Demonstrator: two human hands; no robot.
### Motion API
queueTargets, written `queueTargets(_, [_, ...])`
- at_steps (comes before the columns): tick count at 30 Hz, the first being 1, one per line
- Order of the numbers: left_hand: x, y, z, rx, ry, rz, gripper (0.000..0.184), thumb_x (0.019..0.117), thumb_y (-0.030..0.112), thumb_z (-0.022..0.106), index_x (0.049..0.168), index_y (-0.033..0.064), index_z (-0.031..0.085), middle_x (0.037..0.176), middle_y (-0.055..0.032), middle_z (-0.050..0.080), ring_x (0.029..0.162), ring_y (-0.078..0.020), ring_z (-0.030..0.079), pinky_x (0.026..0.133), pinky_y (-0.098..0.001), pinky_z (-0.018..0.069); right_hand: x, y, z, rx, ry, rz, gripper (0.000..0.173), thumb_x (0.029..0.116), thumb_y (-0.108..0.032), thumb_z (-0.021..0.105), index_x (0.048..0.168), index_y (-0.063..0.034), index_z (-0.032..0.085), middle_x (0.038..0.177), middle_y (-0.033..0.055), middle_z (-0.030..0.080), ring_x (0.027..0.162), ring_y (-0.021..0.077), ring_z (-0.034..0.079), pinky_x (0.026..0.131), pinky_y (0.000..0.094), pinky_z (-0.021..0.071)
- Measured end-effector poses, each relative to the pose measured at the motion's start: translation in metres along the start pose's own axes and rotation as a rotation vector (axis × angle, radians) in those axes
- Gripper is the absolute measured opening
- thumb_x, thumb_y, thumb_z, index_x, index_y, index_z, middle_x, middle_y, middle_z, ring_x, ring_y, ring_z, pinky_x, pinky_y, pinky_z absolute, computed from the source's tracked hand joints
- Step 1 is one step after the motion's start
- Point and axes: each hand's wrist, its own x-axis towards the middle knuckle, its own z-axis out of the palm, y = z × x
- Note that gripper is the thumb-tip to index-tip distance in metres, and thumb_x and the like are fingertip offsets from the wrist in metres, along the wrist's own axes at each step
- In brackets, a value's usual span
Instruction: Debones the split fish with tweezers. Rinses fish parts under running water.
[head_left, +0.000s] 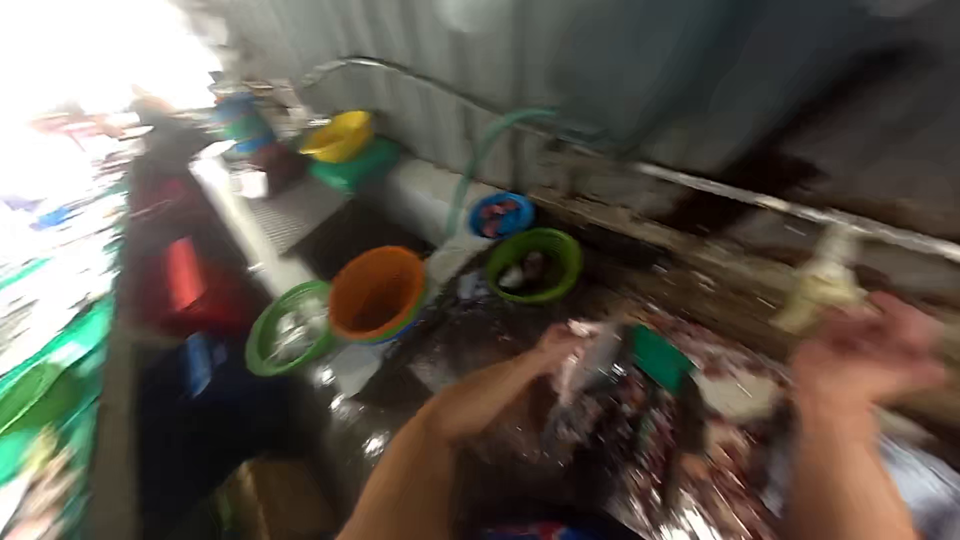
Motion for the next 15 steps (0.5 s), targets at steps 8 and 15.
queueTargets(8, [0.088, 0.017, 0.106, 0.22, -0.437, -0.294, 0.047, 0.1033, 0.024, 0.061, 0.145, 0.0069, 0.047, 0.117, -0.0122, 0.068, 0.1, -0.0183, 0.067, 0.088, -0.0378, 0.0572, -0.059, 0.11, 0.039, 0.76, -0.523, 0.798, 0.06, 0.1053, -0.053, 0.046, 0.145, -0.0092, 0.052, 0.127, 0.0104, 0.068, 0.11, 0.0202, 0.067, 0.096, 0.0448, 0.0572])
queueTargets(15, [0.155, 0.003, 0.176, 0.401, -0.448, -0.2, 0.041, 0.0984, 0.028, 0.065, 0.132, 0.005, 0.058, 0.112, -0.015, 0.066, 0.098, -0.0243, 0.064, 0.084, -0.0444, 0.0554, -0.092, 0.133, 0.051, 1.453, -0.143, 1.08, 0.072, 0.1005, -0.072, 0.031, 0.143, -0.0167, 0.051, 0.126, 0.0112, 0.068, 0.111, 0.0258, 0.067, 0.092, 0.048, 0.0575])
